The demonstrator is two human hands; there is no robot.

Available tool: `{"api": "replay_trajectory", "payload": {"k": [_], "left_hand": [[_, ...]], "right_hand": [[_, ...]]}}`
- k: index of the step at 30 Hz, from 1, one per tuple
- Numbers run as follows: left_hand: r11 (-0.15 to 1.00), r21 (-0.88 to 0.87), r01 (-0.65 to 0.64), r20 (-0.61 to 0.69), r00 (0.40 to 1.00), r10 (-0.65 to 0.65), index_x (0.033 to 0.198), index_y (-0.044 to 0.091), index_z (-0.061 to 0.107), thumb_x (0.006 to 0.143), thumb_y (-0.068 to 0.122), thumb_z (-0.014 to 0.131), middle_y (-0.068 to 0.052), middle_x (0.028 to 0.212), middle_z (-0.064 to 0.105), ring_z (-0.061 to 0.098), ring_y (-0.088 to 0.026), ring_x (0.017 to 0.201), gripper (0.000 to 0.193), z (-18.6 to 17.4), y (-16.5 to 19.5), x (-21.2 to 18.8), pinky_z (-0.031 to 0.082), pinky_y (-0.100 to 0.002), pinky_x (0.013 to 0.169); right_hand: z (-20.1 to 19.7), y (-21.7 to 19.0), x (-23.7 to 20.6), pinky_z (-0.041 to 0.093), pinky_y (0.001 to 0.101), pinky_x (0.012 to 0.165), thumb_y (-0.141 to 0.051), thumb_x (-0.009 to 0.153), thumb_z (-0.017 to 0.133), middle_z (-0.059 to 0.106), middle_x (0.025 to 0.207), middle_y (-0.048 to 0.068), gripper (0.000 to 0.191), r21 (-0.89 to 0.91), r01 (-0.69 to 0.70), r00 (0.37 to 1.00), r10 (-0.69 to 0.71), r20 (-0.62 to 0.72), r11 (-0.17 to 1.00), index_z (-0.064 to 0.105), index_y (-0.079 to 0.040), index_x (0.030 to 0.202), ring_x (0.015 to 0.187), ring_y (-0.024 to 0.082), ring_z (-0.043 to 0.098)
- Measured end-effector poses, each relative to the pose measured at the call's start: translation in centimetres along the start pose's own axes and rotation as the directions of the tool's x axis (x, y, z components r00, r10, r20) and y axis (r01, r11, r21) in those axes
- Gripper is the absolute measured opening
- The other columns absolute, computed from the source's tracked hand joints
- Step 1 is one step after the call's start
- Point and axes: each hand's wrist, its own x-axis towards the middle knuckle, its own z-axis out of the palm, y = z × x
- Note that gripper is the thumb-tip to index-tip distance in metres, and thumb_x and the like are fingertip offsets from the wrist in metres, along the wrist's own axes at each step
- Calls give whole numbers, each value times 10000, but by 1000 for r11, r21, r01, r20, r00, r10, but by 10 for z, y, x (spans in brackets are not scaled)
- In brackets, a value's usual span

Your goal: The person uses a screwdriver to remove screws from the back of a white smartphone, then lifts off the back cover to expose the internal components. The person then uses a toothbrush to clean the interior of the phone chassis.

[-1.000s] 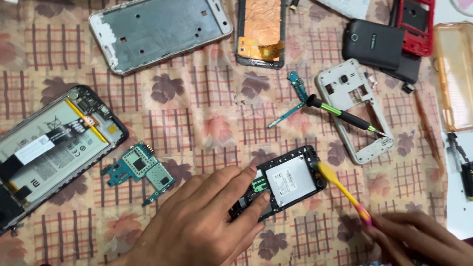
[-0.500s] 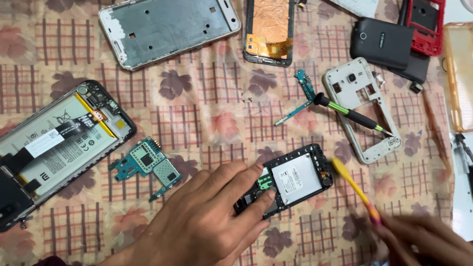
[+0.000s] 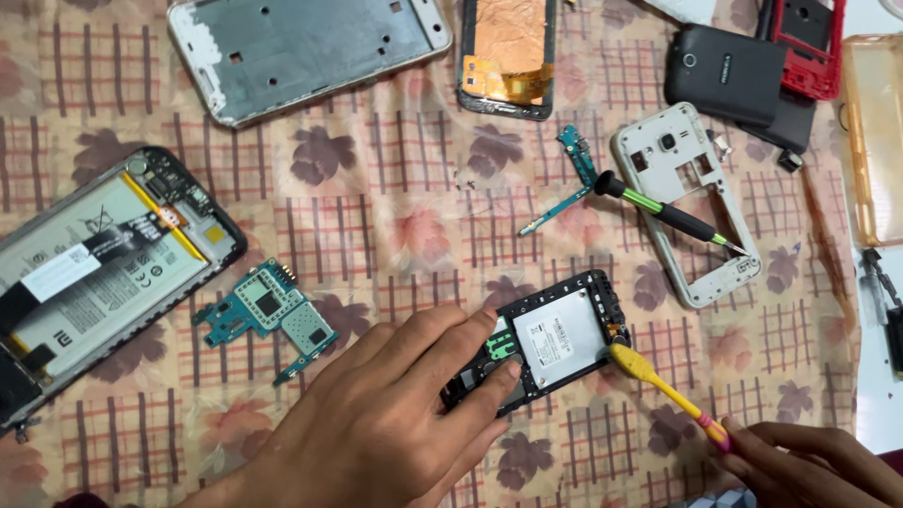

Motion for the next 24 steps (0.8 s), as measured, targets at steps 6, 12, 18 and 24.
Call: {"api": "replay_trajectory", "payload": {"k": [6,12,18,24], "left_hand": [[1000,4,-15,2,1000,15,1136,-30,735,832,244,808,-277,1243,643,624,-399,1223,416,1,-2,-4,581,-483,904],[1000,5,-22,0,1000,22,1145,-24,740,833,225,800,-291,1254,640,625,-406,1207,404,1,-2,-4,576,-486,891],[1000,-25,-15,-14,1000,15,1144,-50,728,835,217,798,-287,1246,632,617,-415,1223,415,0,-1,-7,568,-503,934],[998,-58,18,10,1000,-17,1216,-51,677,804,208,827,-284,1254,629,615,-399,1207,509,-1,0,-4,568,-495,903]], "right_hand": [[-7,32,-3,662,290,804,-112,703,827,733,1010,75,346,-2,11,991,-10,137,1000,771,-91,1044,887,157,767],[-24,51,39,666,275,798,-39,787,738,734,1092,112,337,5,31,983,-31,182,1000,741,-73,1122,903,166,768],[-26,51,68,633,261,780,-99,846,727,760,1131,55,279,40,-4,945,-9,327,999,772,-152,1116,921,153,741],[-27,38,75,697,269,861,-116,867,701,747,1187,26,261,214,56,923,-133,362,975,831,-196,1079,1028,179,761]]}}
